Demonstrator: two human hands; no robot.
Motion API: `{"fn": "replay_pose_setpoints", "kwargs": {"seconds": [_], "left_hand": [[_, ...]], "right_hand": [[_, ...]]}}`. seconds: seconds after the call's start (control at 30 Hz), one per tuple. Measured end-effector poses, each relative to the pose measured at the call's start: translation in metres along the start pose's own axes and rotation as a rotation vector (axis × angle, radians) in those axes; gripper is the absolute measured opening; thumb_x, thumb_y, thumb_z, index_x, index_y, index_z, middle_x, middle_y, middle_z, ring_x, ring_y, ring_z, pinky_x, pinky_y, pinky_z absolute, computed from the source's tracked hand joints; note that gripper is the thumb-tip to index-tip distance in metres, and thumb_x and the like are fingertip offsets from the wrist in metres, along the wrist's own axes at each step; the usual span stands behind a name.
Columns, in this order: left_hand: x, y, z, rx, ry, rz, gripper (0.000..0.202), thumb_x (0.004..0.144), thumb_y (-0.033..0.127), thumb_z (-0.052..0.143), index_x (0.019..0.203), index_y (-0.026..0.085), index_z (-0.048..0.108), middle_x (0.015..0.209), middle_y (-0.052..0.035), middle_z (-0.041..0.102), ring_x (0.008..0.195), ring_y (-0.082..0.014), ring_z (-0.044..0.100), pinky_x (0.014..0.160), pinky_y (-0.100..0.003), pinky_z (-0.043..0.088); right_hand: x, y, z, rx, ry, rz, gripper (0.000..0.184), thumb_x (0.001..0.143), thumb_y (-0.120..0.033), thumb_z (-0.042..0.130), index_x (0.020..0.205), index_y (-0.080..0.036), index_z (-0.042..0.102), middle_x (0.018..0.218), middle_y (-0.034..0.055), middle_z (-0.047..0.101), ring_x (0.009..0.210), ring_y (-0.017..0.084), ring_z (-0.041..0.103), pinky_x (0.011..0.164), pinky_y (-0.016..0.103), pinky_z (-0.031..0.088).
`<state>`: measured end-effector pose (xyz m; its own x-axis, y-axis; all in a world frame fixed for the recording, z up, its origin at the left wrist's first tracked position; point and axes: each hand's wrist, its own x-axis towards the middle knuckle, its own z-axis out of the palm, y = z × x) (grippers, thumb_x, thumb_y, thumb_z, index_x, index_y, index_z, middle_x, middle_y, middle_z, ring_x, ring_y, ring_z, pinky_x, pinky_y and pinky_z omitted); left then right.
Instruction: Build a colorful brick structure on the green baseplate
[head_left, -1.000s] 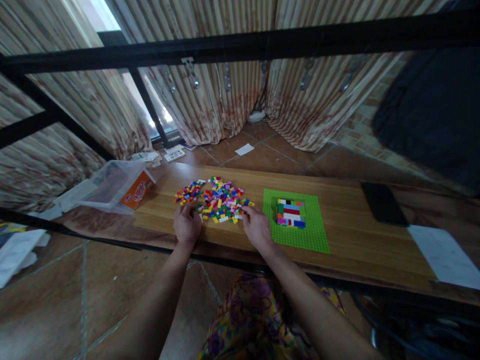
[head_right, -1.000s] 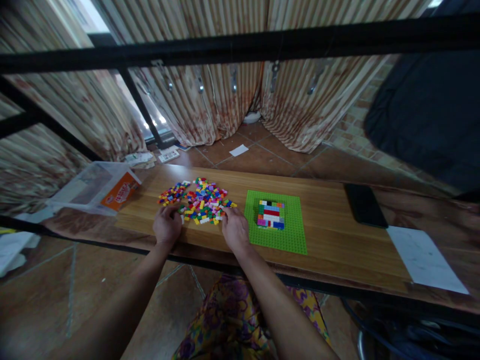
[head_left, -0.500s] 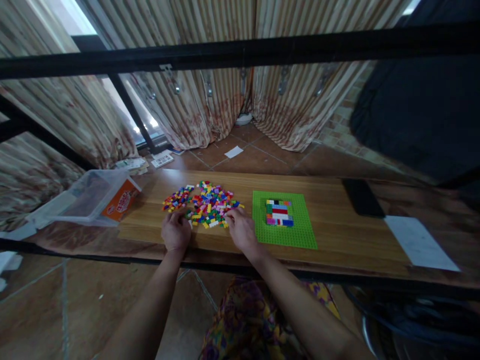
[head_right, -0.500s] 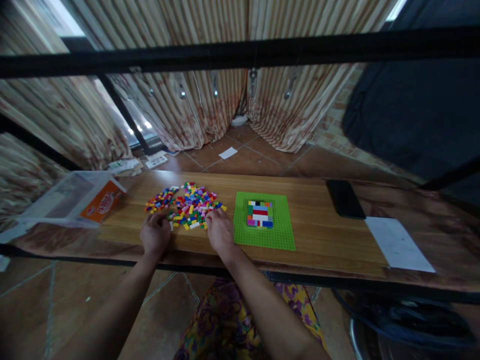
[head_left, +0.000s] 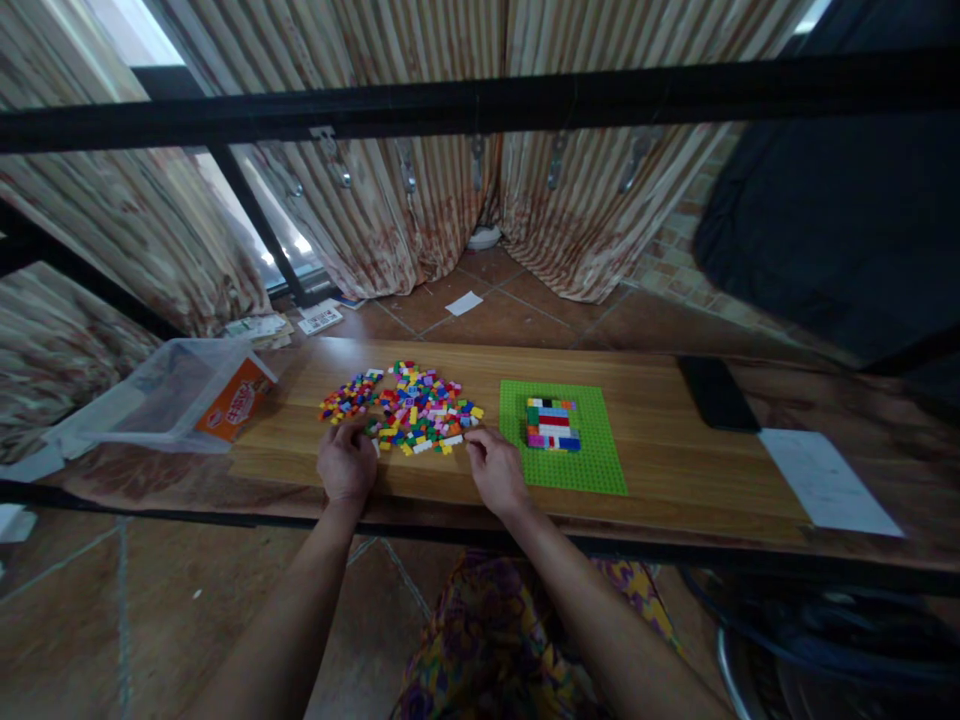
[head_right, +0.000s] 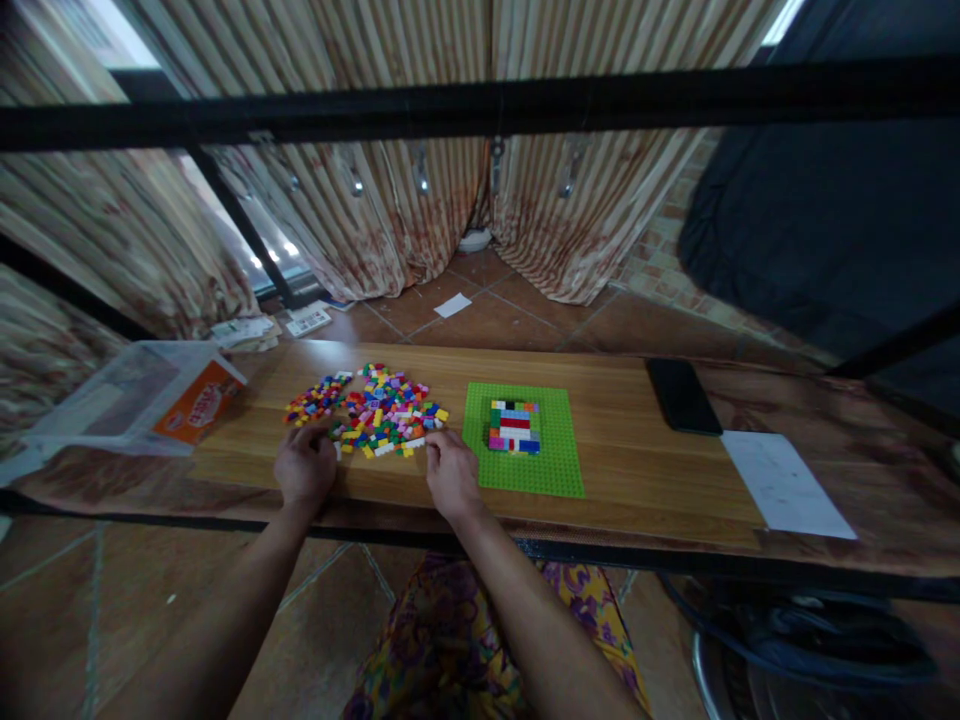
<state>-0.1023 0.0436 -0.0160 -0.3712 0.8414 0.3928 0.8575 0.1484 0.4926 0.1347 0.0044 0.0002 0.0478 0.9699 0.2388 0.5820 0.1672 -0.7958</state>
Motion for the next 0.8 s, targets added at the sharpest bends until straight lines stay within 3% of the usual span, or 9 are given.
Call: {"fn": "replay_pose_setpoints", "kwargs": {"seconds": [0.5, 0.8], "left_hand": [[-0.002, 0.001, 0.000, -0.008, 0.002, 0.027, 0.023, 0.080, 0.018, 0.050, 0.090, 0.019, 0.070, 0.097, -0.0087, 0.068, 0.095, -0.0234, 0.061, 0.085, -0.034, 0.049], [-0.002, -0.001, 0.001, 0.010, 0.000, 0.033, 0.022, 0.081, 0.020, 0.049, 0.089, 0.019, 0.070, 0.098, -0.0095, 0.068, 0.096, -0.0240, 0.061, 0.085, -0.034, 0.049]], "right_hand": [[0.004, 0.005, -0.009, -0.040, -0.015, 0.017, 0.023, 0.085, -0.011, 0.049, 0.095, -0.019, 0.068, 0.095, 0.0068, 0.070, 0.089, 0.020, 0.065, 0.083, 0.030, 0.048], [0.011, 0.000, 0.001, -0.194, -0.099, -0.041, 0.023, 0.081, -0.011, 0.057, 0.101, -0.018, 0.067, 0.101, 0.0082, 0.064, 0.092, 0.020, 0.062, 0.088, 0.033, 0.047]]}}
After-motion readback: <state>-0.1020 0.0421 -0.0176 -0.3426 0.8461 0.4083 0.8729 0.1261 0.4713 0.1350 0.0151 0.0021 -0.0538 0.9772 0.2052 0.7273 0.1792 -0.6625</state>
